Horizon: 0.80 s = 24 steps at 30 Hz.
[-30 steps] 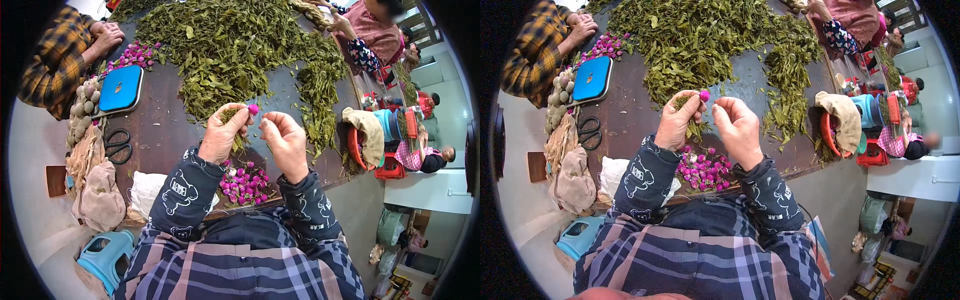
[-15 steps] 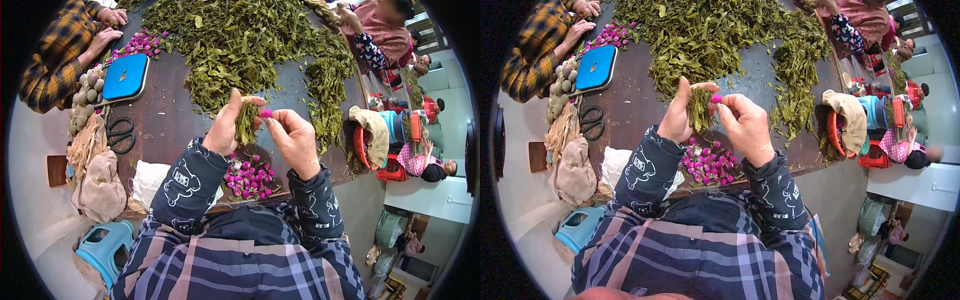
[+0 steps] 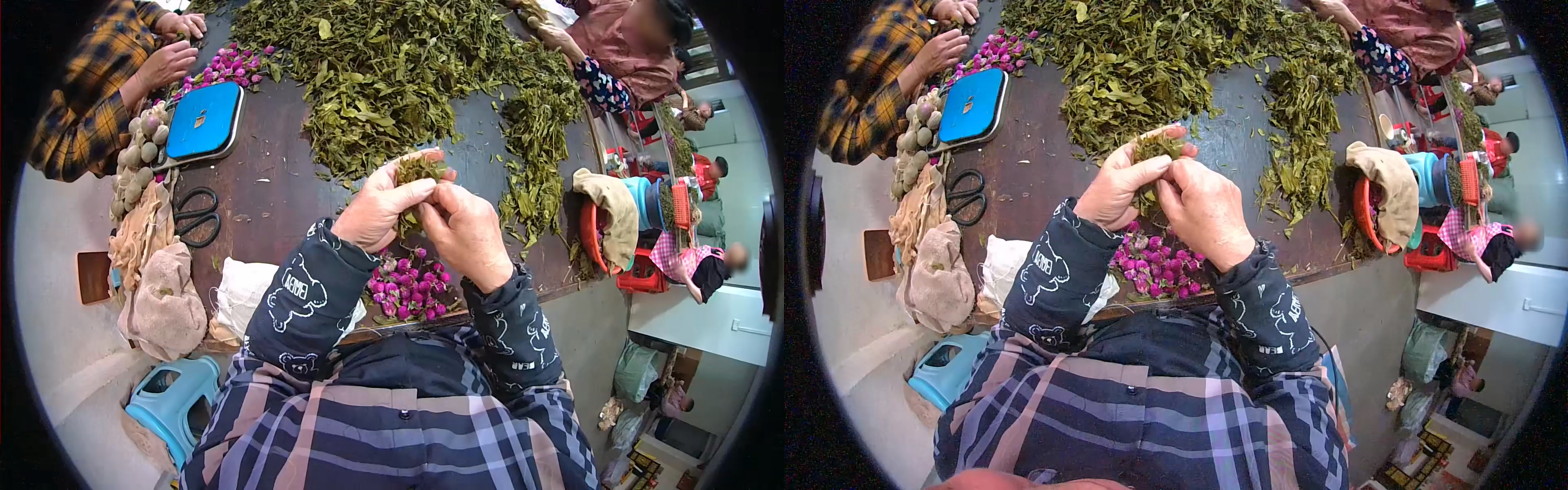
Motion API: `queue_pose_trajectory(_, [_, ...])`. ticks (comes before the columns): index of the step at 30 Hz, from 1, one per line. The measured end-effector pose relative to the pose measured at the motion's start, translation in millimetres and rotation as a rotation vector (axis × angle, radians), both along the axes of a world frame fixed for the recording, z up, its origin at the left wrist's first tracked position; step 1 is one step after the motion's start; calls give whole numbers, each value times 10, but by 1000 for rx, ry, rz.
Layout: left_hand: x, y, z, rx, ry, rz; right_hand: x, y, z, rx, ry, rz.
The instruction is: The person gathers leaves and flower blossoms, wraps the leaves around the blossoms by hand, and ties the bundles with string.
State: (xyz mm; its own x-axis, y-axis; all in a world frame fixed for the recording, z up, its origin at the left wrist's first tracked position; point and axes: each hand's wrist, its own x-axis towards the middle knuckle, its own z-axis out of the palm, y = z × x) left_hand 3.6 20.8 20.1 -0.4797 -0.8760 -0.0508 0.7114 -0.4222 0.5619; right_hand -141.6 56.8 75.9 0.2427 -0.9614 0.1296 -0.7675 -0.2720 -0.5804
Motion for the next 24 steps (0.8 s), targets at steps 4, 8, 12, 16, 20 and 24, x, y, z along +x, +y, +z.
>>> queue_pose_trajectory(4, [-21, 1, -2, -4, -30, 43, 6, 1, -17, -63, 34, -6])
queue_pose_trajectory(8, [-6, -28, -31, -82, -84, 97, -44, 6, 40, -136, -134, -9])
queue_pose_trajectory(12, [5, -13, 20, -5, -19, 71, -277, -94, 86, -213, -69, -78])
queue_pose_trajectory(16, [-42, -11, -88, -50, -62, 70, -243, -127, 15, -301, 26, -75])
queue_pose_trajectory(20, [-77, -1, -154, -114, -135, 121, -150, -143, -106, -314, 56, -51])
queue_pose_trajectory(24, [-104, -5, -146, -104, -152, 228, -116, -166, -148, -186, -64, -77])
